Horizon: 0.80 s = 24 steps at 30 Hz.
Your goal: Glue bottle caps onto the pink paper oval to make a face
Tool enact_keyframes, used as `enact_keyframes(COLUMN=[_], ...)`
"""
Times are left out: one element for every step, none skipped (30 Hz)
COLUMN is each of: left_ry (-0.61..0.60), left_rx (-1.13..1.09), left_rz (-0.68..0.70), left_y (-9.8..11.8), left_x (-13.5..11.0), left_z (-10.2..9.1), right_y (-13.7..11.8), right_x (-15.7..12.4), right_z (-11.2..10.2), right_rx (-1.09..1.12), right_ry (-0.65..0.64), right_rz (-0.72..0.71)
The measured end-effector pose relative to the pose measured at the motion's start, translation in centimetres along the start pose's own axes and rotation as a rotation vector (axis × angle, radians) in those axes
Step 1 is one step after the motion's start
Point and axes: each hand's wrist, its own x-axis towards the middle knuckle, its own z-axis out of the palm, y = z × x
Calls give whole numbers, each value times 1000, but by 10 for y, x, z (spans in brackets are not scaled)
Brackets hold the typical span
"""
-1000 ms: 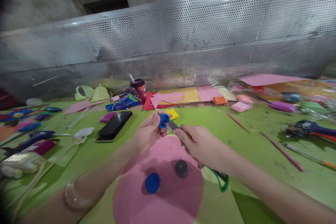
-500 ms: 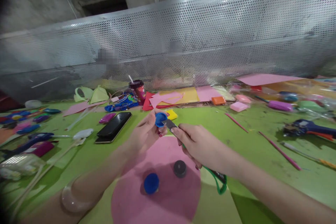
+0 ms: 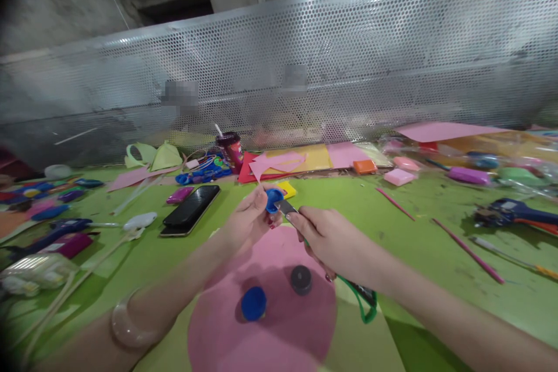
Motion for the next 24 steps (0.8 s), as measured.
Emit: enact_keyframes(left_ry=[-3, -6, -9, -14, -18, -20, -22, -23, -26, -27, -29, -31, -31, -29, -27, -26, -26, -24, -20, -14, -4, 6, 16, 23], left_rx=[-1, -3, -3, -1, 1, 7, 17, 28, 37, 43, 47, 49, 50, 49, 49, 48, 43, 36, 27, 20, 13, 7, 4, 1], left_rz=[-13, -25, -34, -36, -32, -23, -13, -2, 9, 20, 30, 37, 43, 48, 52, 56, 61, 65, 66, 65, 64, 63, 61, 60], left_y=[0, -1, -1, -2, -2, -2, -2, -2, -1, -1, 0, 0, 1, 1, 2, 1, 1, 0, -1, -2, -2, -3, -4, -4], left_x=[0, 0, 0, 0, 0, 0, 1, 1, 1, 1, 1, 1, 1, 1, 1, 1, 0, 0, 0, -1, -1, -1, -1, -1], left_z=[1, 1, 2, 2, 3, 3, 2, 2, 2, 1, 1, 0, -1, -1, -2, -2, -3, -3, -3, -2, -1, 0, 1, 2], right_y=[0, 1, 1, 1, 2, 2, 2, 2, 2, 2, 3, 3, 3, 3, 3, 3, 3, 2, 2, 2, 2, 2, 2, 2], right_x=[0, 0, 0, 0, 0, 0, 0, -1, -1, -1, -2, -2, -2, -2, -3, -3, -3, -3, -3, -3, -3, -2, -2, -2], right_z=[0, 1, 1, 2, 2, 2, 2, 1, 1, 0, 0, -1, -1, -1, -1, -1, -1, 0, 0, 1, 1, 2, 2, 2], right_rx=[-7, -13, -14, -10, -2, 10, 25, 40, 51, 60, 67, 74, 83, 93, 104, 113, 118, 118, 115, 112, 112, 115, 124, 137], right_ry=[1, -1, -4, -5, -7, -9, -16, -21, -28, -34, -41, -46, -52, -57, -61, -61, -61, -59, -56, -52, -51, -53, -56, -60], right_rz=[-5, -11, -12, -8, -1, 7, 14, 18, 15, 10, 6, 5, 8, 14, 19, 22, 22, 21, 20, 19, 20, 24, 30, 34])
